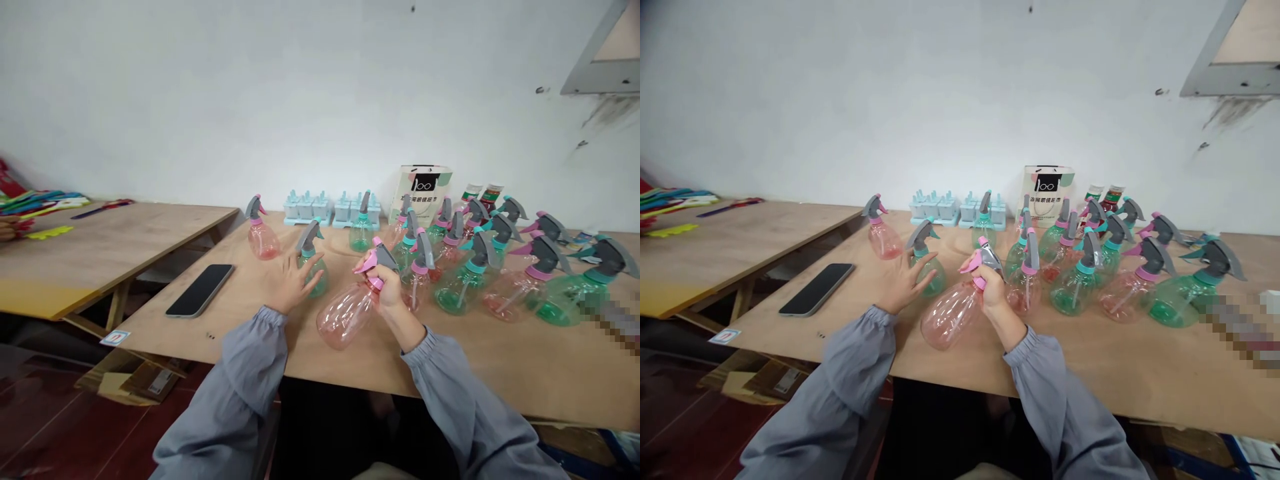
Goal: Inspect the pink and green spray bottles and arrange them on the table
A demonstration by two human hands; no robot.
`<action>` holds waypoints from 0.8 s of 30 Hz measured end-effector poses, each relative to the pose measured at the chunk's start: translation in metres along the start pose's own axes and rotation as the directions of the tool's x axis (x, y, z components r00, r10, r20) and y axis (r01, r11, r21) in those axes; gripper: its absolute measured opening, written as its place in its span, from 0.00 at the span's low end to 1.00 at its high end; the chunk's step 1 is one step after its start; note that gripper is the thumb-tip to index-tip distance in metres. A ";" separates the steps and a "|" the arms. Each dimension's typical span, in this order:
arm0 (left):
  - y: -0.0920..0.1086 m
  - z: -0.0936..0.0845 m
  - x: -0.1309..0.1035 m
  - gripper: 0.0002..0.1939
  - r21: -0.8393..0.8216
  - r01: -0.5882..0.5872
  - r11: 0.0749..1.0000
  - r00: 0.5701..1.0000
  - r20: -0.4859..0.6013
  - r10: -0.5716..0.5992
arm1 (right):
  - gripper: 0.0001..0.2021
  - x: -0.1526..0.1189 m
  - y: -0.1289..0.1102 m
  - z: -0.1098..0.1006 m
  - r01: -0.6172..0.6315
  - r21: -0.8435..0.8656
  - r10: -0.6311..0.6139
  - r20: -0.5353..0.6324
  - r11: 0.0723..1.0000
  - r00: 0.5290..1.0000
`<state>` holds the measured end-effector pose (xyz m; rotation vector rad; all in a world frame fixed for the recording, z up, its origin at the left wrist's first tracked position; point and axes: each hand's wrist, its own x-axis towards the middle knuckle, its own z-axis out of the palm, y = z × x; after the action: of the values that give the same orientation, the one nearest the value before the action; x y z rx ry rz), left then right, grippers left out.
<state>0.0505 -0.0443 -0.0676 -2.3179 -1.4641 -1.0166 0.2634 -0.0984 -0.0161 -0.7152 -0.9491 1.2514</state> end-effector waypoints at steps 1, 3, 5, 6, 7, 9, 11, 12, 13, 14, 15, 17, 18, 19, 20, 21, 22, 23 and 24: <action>0.000 0.001 -0.001 0.25 -0.002 0.000 1.000 1.000 -0.005 0.000 | 0.09 0.000 0.000 0.001 -0.029 -0.015 0.029 0.007 0.999 1.000; 0.001 0.003 -0.002 0.24 0.001 0.017 1.000 1.000 -0.027 -0.017 | 0.12 0.000 0.001 0.003 -0.071 -0.049 0.071 -0.001 0.996 0.997; 0.001 0.003 -0.002 0.24 -0.008 0.022 1.000 0.999 -0.039 -0.022 | 0.12 0.001 0.003 0.004 -0.066 -0.074 0.064 -0.026 0.995 0.998; 0.001 0.003 -0.002 0.24 -0.021 0.018 1.000 0.999 -0.041 -0.019 | 0.12 0.001 0.004 0.004 -0.047 -0.083 0.045 -0.033 0.995 0.998; 0.001 0.004 -0.002 0.24 -0.039 0.014 0.999 0.999 -0.040 -0.015 | 0.11 0.001 0.004 0.004 -0.025 -0.091 0.022 -0.033 0.996 0.999; 0.000 0.004 -0.002 0.24 -0.076 0.011 0.997 0.999 -0.037 -0.014 | 0.08 0.000 0.004 0.003 0.017 -0.104 -0.021 -0.037 0.994 0.999; -0.001 0.004 -0.002 0.24 -0.093 0.018 0.995 0.999 -0.040 -0.021 | 0.05 -0.001 0.002 0.003 0.079 -0.149 -0.089 -0.058 0.986 0.994; -0.001 0.004 -0.002 0.24 -0.094 0.018 0.995 0.999 -0.044 -0.023 | 0.05 -0.001 0.000 0.003 0.125 -0.194 -0.141 -0.071 0.973 0.988; -0.001 0.004 -0.002 0.24 -0.091 0.016 0.996 0.999 -0.048 -0.021 | 0.05 0.000 -0.002 0.003 0.176 -0.249 -0.202 -0.080 0.952 0.976; -0.001 0.003 -0.002 0.24 -0.089 0.012 0.996 0.999 -0.051 -0.017 | 0.05 0.002 -0.004 0.004 0.231 -0.310 -0.268 -0.080 0.922 0.960; -0.001 0.003 -0.002 0.23 -0.088 0.007 0.996 0.998 -0.054 -0.011 | 0.05 0.004 -0.007 0.004 0.284 -0.368 -0.331 -0.069 0.885 0.941; -0.001 0.002 -0.002 0.24 -0.088 -0.004 0.996 0.998 -0.059 -0.001 | 0.08 0.013 -0.009 0.005 0.360 -0.451 -0.422 -0.040 0.817 0.906; -0.001 0.001 -0.002 0.24 -0.087 -0.008 0.996 0.998 -0.060 0.003 | 0.10 0.019 -0.008 0.005 0.378 -0.479 -0.444 -0.028 0.792 0.895; -0.002 0.001 -0.002 0.24 -0.085 -0.010 0.996 0.998 -0.061 0.005 | 0.11 0.026 -0.007 0.005 0.385 -0.503 -0.456 -0.019 0.773 0.890; -0.003 0.001 -0.002 0.24 -0.081 -0.008 0.997 0.998 -0.062 0.003 | 0.13 0.033 -0.004 0.005 0.385 -0.526 -0.459 -0.013 0.758 0.888; -0.004 0.001 -0.002 0.25 -0.074 -0.003 0.997 0.998 -0.063 -0.002 | 0.14 0.040 0.001 0.004 0.379 -0.548 -0.461 -0.014 0.746 0.888; -0.005 0.001 -0.002 0.25 -0.066 0.006 0.998 0.998 -0.064 -0.010 | 0.17 0.047 0.006 0.002 0.372 -0.566 -0.463 -0.019 0.736 0.886; -0.007 0.001 -0.003 0.25 -0.058 0.015 0.998 0.998 -0.064 -0.019 | 0.19 0.052 0.012 0.000 0.368 -0.581 -0.469 -0.027 0.726 0.883; -0.008 0.001 -0.003 0.25 -0.050 0.022 0.998 0.997 -0.066 -0.026 | 0.23 0.056 0.018 -0.003 0.369 -0.595 -0.484 -0.037 0.714 0.874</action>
<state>0.0432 -0.0421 -0.0713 -2.2815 -1.4610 -1.1374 0.2600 -0.0396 -0.0220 -0.9911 -1.2617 0.4542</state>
